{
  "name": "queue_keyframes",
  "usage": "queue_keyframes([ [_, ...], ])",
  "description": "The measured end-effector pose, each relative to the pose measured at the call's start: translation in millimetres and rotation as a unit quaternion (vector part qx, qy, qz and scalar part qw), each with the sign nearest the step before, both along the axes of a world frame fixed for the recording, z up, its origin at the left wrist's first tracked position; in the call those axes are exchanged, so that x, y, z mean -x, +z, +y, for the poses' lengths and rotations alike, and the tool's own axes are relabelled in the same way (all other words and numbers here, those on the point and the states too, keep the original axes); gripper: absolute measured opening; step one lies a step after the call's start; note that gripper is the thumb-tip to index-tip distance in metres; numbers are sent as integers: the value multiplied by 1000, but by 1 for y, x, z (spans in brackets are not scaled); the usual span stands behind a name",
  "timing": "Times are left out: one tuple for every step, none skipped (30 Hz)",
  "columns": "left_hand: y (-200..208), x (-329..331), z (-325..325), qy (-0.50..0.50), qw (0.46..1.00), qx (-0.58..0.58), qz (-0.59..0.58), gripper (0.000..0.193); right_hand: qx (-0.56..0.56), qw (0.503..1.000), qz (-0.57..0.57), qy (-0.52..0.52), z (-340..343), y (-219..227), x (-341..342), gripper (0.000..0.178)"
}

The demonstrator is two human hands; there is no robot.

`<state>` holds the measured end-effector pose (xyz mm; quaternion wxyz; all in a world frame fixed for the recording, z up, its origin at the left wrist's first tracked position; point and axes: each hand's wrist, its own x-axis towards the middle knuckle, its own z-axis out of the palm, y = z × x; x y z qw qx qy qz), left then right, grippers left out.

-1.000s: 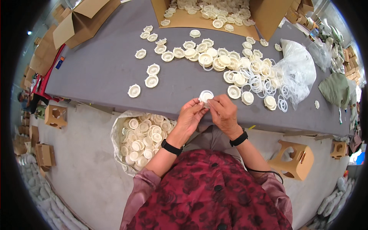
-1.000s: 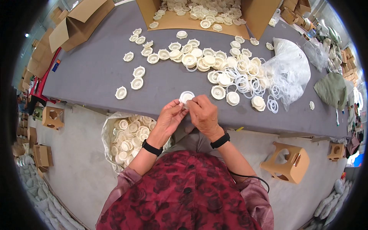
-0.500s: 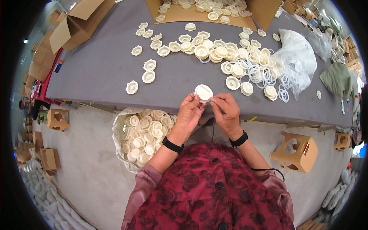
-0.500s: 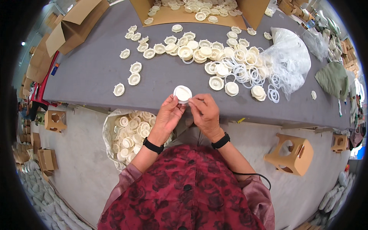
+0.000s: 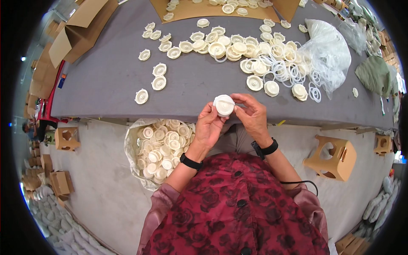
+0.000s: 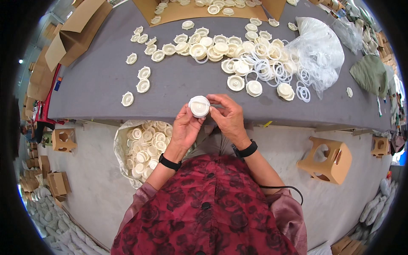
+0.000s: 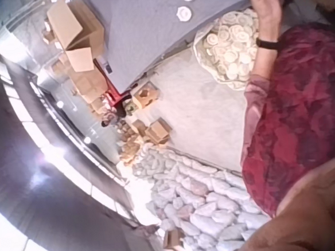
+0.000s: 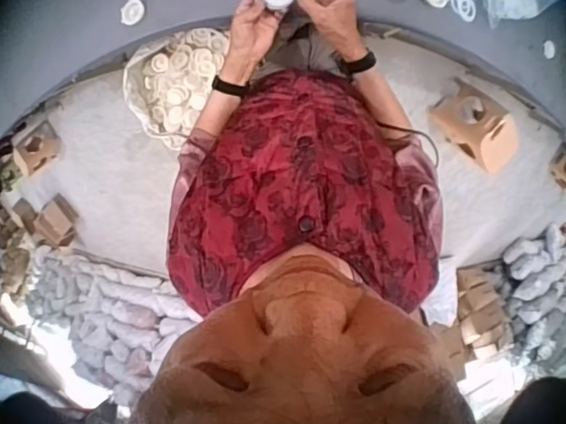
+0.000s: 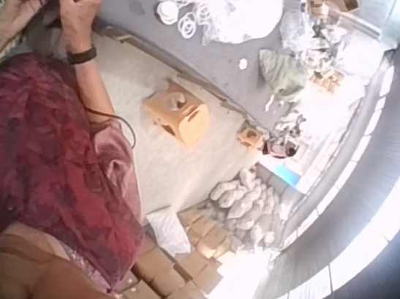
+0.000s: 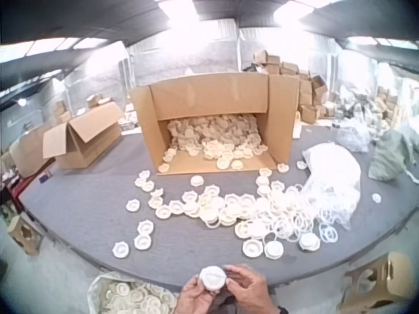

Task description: The person is manually assembling small white plastic components by fitting circular rings onto base parts and sorting them into containers.

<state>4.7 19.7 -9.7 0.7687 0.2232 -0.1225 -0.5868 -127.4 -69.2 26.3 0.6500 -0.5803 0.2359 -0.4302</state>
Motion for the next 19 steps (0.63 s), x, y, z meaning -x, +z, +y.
queue_keyframes([
  [-1, -2, 1, -1, 1000, -2, 0, 25, -2, 1000, 0, -1, -1, -1, 2, 28],
  [-2, -4, 3, -8, 1000, 9, -21, 25, -21, 999, -2, 31, -1, -3, 5, 29],
  [-2, -6, 4, -16, 999, 20, -41, 25, -40, 997, -4, 62, -2, -4, 8, 29],
  [0, -6, 4, -17, 999, 19, -41, 25, -42, 997, -5, 61, -3, -4, 10, 29],
  [2, -6, 5, -15, 998, 13, -60, 26, -42, 996, 1, 76, -4, -4, 12, 27],
  [5, -6, 5, -13, 997, 7, -78, 26, -43, 995, 6, 91, -5, -3, 13, 25],
  [8, -6, 6, -14, 997, 5, -78, 26, -44, 995, 5, 90, -6, -3, 14, 25],
  [11, -6, 6, -20, 996, -14, -89, 26, -53, 994, 17, 93, -6, -3, 15, 23],
  [13, -7, 6, -26, 994, -34, -100, 26, -62, 993, 28, 97, -6, -2, 17, 20],
  [12, -9, 7, -25, 994, -36, -100, 26, -64, 993, 27, 97, -7, -2, 17, 20],
  [11, -12, 7, -34, 993, -38, -109, 26, -68, 991, 38, 109, -9, -2, 18, 18],
  [10, -14, 8, -44, 991, -40, -118, 25, -72, 989, 48, 121, -10, -1, 18, 16],
  [11, -15, 8, -44, 991, -41, -118, 25, -73, 989, 47, 121, -10, -2, 18, 16],
  [13, -15, 8, -52, 990, -38, -126, 23, -77, 989, 58, 115, -11, -2, 18, 14],
  [14, -16, 9, -60, 989, -35, -134, 21, -81, 988, 68, 109, -11, -2, 18, 13],
  [14, -17, 9, -59, 989, -36, -134, 21, -81, 988, 68, 109, -12, -1, 18, 13],
  [13, -18, 9, -61, 987, -32, -147, 20, -70, 987, 85, 113, -12, 2, 18, 13],
  [12, -19, 9, -63, 985, -29, -161, 20, -58, 986, 102, 117, -11, 3, 18, 13],
  [12, -19, 9, -63, 985, -29, -160, 20, -55, 987, 92, 119, -11, 0, 18, 14],
])
